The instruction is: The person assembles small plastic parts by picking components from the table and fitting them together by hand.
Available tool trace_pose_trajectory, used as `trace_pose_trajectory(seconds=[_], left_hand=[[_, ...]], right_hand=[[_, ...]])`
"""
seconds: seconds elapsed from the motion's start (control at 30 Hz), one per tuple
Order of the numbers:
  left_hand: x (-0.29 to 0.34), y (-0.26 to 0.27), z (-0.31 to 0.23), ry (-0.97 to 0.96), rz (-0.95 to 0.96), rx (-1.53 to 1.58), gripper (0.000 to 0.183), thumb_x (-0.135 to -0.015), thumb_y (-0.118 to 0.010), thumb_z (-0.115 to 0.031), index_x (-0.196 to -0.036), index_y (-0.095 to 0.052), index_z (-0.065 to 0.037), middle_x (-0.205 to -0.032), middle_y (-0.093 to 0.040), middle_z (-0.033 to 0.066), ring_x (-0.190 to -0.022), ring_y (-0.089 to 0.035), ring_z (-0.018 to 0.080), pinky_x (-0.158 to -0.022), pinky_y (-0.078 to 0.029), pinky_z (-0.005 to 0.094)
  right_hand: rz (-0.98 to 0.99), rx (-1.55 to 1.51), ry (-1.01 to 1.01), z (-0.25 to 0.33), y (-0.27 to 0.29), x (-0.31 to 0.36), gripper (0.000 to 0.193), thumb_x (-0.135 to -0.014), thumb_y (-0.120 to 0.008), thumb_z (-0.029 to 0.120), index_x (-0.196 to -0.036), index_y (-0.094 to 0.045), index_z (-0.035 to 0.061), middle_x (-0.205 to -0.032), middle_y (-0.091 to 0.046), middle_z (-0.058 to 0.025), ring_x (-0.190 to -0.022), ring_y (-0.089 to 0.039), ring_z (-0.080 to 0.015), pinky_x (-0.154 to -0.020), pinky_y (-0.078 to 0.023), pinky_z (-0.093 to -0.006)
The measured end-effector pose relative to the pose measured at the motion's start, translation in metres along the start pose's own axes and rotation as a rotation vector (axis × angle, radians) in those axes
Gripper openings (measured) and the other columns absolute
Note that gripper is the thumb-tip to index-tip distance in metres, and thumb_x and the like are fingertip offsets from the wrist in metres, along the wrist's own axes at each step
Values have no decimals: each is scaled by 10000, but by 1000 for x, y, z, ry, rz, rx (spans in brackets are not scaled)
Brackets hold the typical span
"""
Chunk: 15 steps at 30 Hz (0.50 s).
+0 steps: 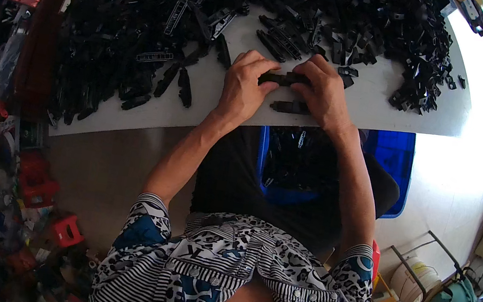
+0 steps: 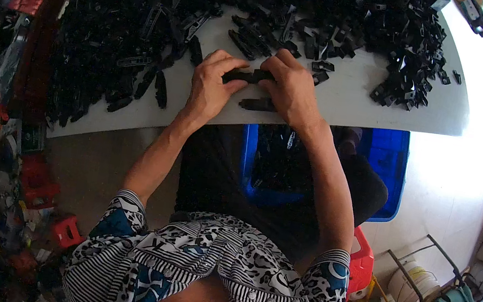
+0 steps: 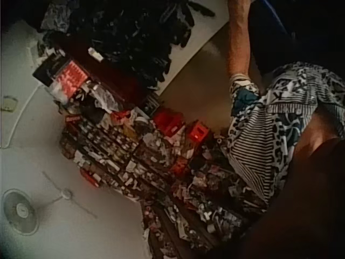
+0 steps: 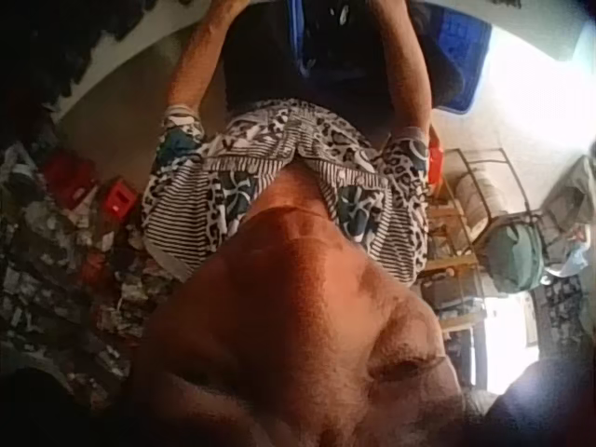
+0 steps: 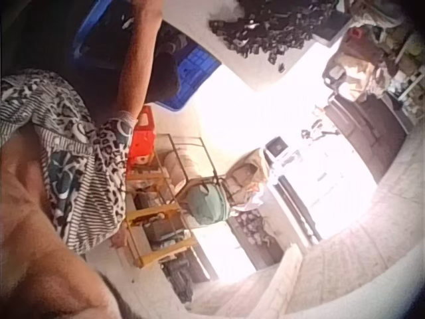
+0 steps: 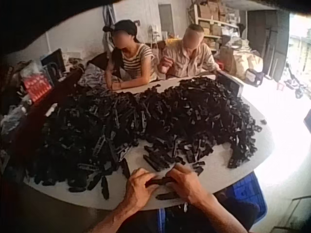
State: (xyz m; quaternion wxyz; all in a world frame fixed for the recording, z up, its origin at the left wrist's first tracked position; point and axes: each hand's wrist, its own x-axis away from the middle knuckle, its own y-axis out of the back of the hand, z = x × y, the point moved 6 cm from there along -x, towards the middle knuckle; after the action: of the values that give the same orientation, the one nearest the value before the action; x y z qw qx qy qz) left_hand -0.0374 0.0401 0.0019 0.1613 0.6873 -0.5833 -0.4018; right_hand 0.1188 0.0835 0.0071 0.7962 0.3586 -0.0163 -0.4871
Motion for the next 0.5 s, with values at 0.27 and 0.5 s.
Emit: trace_pose_trajectory(seconds=[0.27,0.5], left_hand=[[-2,9,-6,-69,-21,-45,263,-648,-787,56,-882,-685,-6,-908,-622,112,-911,-597,323,-782,-496,410],[2,-1,0,-116,-26,17,259,-628,-784,65,-862,-683,21,-859,-634,121,-882,-609,320,-758,-490,409]], right_hand=[[51,298,210,12,2,-9,141,-729,-683,48,-837,-603,5,-886,-564,-131,-843,-617,-349,-712,-498,-440],[132,170,288,0,1,-3,141,-724,-669,55,-799,-562,1,-843,-543,-145,-810,-607,-366,-674,-488,-448]])
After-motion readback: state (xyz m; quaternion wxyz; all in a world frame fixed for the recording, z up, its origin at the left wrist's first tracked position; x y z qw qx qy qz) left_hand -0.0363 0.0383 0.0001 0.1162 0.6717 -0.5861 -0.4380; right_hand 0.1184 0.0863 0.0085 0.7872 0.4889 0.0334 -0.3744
